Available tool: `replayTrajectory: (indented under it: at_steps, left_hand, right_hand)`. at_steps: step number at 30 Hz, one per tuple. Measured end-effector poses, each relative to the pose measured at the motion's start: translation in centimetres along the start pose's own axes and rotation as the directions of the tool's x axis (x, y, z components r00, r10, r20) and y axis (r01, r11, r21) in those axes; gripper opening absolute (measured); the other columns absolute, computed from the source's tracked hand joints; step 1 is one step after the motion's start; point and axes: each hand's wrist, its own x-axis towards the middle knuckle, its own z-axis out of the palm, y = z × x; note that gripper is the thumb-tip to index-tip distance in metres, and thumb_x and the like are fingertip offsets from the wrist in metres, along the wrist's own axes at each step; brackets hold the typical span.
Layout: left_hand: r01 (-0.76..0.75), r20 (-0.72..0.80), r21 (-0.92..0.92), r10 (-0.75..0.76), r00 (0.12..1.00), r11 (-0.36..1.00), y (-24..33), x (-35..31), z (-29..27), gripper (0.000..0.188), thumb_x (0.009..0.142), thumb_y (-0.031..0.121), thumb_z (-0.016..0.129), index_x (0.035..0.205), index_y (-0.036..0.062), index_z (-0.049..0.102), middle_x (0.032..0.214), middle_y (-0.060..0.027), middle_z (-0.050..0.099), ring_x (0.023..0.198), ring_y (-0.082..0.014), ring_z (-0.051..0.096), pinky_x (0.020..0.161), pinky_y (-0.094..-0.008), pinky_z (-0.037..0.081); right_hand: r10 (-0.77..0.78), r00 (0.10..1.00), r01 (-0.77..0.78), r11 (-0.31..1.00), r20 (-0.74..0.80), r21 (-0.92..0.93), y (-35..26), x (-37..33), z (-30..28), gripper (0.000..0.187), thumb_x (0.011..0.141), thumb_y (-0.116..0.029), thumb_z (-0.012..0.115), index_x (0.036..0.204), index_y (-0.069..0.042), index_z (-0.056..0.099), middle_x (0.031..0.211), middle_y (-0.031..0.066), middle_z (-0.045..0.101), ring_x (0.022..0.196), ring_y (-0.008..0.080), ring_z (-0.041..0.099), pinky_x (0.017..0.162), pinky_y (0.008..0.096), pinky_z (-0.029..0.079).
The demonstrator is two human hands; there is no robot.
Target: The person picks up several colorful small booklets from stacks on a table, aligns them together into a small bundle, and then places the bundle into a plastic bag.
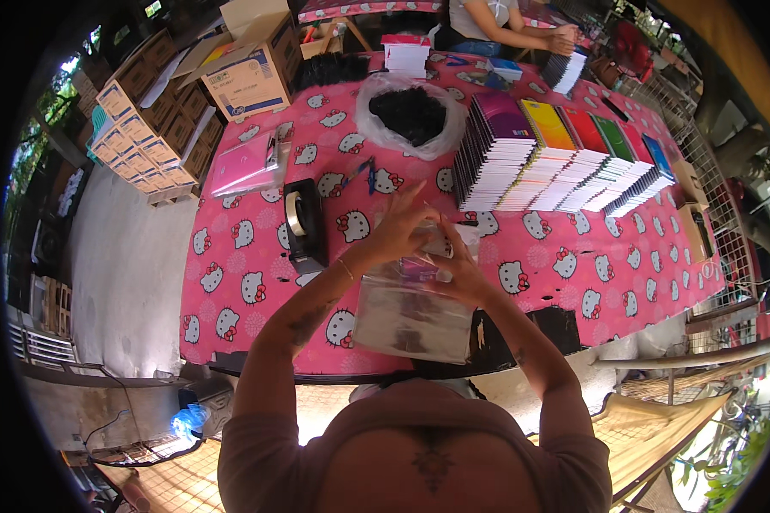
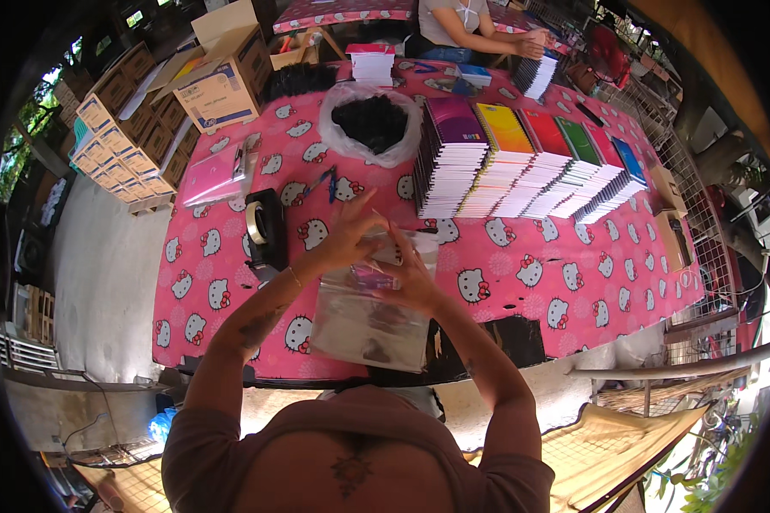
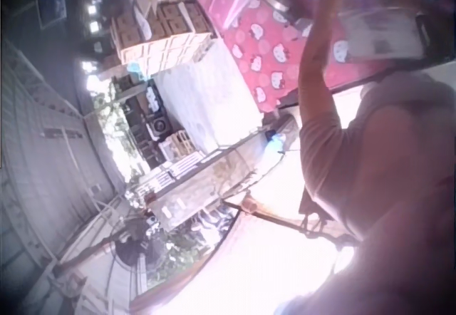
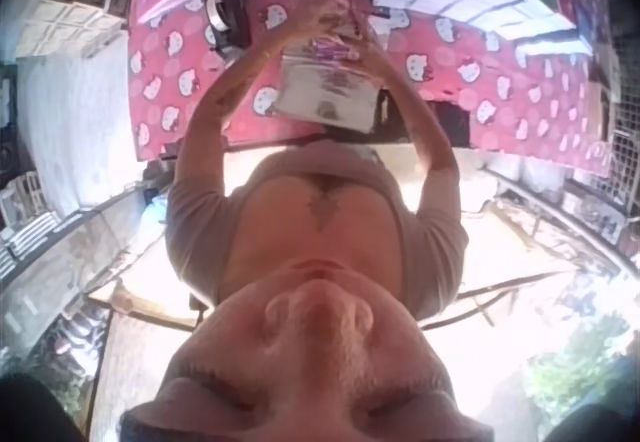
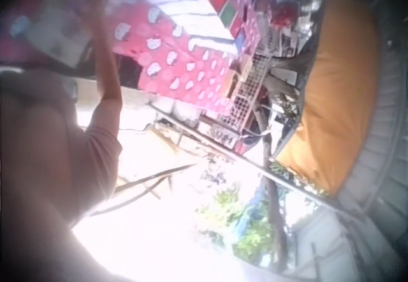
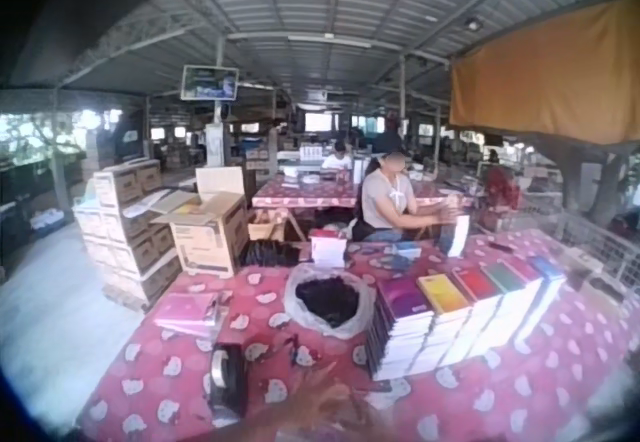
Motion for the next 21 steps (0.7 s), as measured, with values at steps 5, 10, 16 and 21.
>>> replayTrajectory:
  at_steps: [5,10,16,21]
  left_hand:
    - [0.381,0.016,-0.493,-0.429,0.903,0.782,0.7,-0.5,0.8,0.075,0.087,0.026,0.077,0.149,0.0055,0.041,0.148,-0.0146,0.045,0.132,-0.024,0.045,0.107,-0.0411,0.037]
    - [0.669,0.584,-0.592,-0.333,0.74,0.449,-2.2,-1.6,0.5,0.061,0.093,0.028,0.073,0.145,0.0032,0.051,0.129,-0.0079,0.062,0.116,-0.0136,0.056,0.099,-0.032,0.045]
    - [0.49,0.268,-0.564,-0.415,0.87,0.664,-1.0,-4.2,-0.7,0.045,0.091,0.022,0.074,0.131,0.003,0.065,0.111,-0.0086,0.07,0.101,-0.014,0.064,0.089,-0.0286,0.051]
    - [-0.13,0.136,0.25,0.098,0.986,0.96,3.2,-4.4,-2.1,0.035,0.086,0.016,0.074,0.119,0.0067,0.07,0.142,-0.0137,0.055,0.127,-0.0257,0.056,0.099,-0.0398,0.05]
  right_hand:
    - [0.202,0.967,-0.104,0.87,-0.155,0.482,1.4,0.5,-0.3,0.044,0.089,-0.026,0.073,0.128,-0.008,0.067,0.158,0.0129,0.03,0.14,0.0295,0.04,0.114,0.0431,0.033]
    - [0.414,0.874,-0.462,0.551,0.253,0.695,4.2,4.4,-2.0,0.047,0.096,-0.026,0.068,0.135,-0.002,0.06,0.135,0.0089,0.054,0.121,0.0159,0.055,0.108,0.0324,0.039]
    - [0.095,0.989,-0.139,0.855,0.113,0.5,3.0,4.3,-2.9,0.057,0.088,-0.021,0.076,0.139,-0.004,0.057,0.134,0.0094,0.061,0.12,0.0216,0.059,0.103,0.0375,0.043]
    - [-0.16,0.986,0.156,0.983,-0.036,-0.095,2.1,1.6,-2.5,0.043,0.081,-0.016,0.078,0.121,-0.007,0.066,0.126,0.0115,0.063,0.116,0.0308,0.06,0.1,0.0445,0.044]
